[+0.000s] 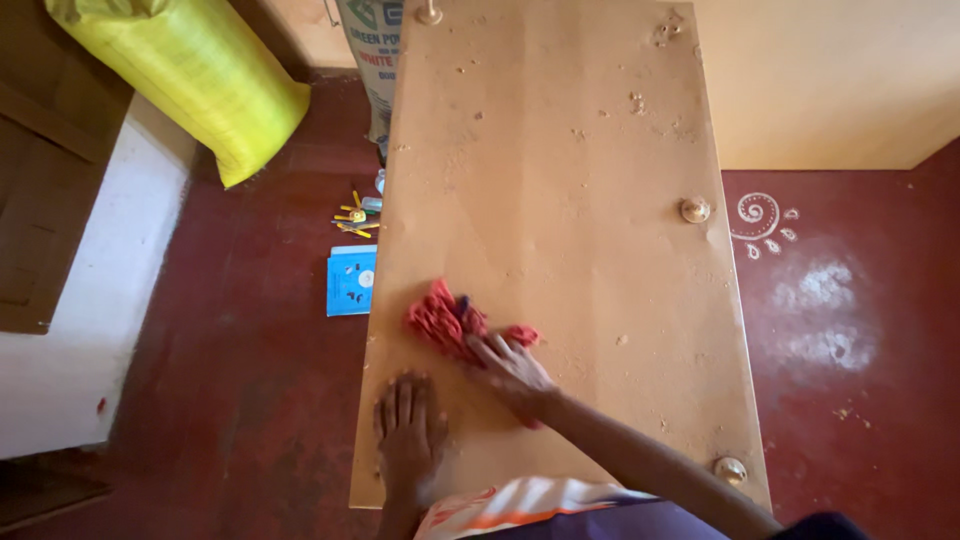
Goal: The person wipes a wooden table surface with a red cloth. They spread the cloth out on the table, fold it, and continue wiping the surface thoroughly.
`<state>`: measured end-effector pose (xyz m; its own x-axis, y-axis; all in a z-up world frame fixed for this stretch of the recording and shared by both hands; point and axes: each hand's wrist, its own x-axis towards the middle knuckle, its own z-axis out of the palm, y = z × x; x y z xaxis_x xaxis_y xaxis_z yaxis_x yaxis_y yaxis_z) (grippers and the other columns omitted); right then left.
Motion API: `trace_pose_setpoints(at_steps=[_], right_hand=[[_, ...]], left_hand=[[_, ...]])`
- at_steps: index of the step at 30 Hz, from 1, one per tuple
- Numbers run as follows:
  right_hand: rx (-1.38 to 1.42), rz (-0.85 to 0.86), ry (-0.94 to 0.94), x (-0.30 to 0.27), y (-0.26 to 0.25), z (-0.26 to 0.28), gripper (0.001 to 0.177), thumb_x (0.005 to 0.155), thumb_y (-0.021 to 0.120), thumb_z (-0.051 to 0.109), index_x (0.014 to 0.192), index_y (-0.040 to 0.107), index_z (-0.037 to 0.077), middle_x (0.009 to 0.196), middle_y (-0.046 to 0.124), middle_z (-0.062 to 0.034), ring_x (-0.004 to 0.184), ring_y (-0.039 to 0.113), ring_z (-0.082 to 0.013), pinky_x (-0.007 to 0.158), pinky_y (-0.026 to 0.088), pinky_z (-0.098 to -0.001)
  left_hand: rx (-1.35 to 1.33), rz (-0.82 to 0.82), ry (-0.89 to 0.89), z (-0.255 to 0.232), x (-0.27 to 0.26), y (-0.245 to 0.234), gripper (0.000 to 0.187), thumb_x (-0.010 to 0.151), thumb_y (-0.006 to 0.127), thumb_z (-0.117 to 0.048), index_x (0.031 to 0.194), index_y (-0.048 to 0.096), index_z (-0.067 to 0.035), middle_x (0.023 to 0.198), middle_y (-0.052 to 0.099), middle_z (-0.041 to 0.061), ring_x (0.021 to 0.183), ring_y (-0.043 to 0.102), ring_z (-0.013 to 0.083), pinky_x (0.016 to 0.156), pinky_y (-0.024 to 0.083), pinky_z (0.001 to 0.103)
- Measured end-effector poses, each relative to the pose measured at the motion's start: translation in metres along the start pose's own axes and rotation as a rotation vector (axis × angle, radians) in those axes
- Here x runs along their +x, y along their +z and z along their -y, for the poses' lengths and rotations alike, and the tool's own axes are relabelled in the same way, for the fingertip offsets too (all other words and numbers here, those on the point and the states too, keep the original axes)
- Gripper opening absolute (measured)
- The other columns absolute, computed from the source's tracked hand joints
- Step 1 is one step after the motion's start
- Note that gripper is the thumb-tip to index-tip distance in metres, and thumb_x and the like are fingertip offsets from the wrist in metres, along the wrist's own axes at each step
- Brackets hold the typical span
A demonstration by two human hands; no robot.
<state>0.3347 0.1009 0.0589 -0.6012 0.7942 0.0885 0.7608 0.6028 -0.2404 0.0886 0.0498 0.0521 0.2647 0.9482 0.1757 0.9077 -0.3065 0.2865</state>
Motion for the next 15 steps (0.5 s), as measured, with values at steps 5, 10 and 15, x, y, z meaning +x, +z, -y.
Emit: trace_pose_setpoints(at_steps=[5, 10, 15], right_hand=[[-0.114, -0.133, 0.312, 0.056, 0.028, -0.062, 0.037, 0.086, 0.067, 0.023, 0.123, 0.069, 0.022, 0.139, 0.049, -0.0103, 0.119, 0.052, -0.0361, 0.088, 0.053, -0.0537], [-0.236, -0.062, 0.705, 0.002, 0.0, -0.142, 0.06, 0.076, 0.064, 0.02, 0.135, 0.064, 0.025, 0.135, 0.05, -0.0106, 0.107, 0.053, -0.0387, 0.084, 0.053, -0.0529], [-0.313, -0.321, 0.914, -0.121, -0.025, -0.159, 0.048, 0.086, 0.063, 0.018, 0.133, 0.066, 0.026, 0.132, 0.057, -0.0078, 0.111, 0.055, -0.0375, 0.086, 0.053, -0.0491]], left_hand=[[-0.072, -0.036, 0.004, 0.001, -0.002, -0.002, 0.066, 0.092, 0.053, -0.038, 0.153, 0.042, -0.013, 0.162, 0.036, 0.012, 0.15, 0.027, 0.0354, 0.121, 0.02, 0.053], [-0.083, -0.061, 0.015, 0.0, 0.001, -0.006, 0.066, 0.094, 0.052, -0.037, 0.155, 0.04, -0.014, 0.163, 0.033, 0.012, 0.152, 0.027, 0.0344, 0.122, 0.02, 0.053], [-0.102, -0.085, 0.013, -0.001, 0.003, -0.004, 0.067, 0.093, 0.054, -0.04, 0.154, 0.04, -0.015, 0.163, 0.033, 0.012, 0.151, 0.027, 0.0352, 0.121, 0.021, 0.054]])
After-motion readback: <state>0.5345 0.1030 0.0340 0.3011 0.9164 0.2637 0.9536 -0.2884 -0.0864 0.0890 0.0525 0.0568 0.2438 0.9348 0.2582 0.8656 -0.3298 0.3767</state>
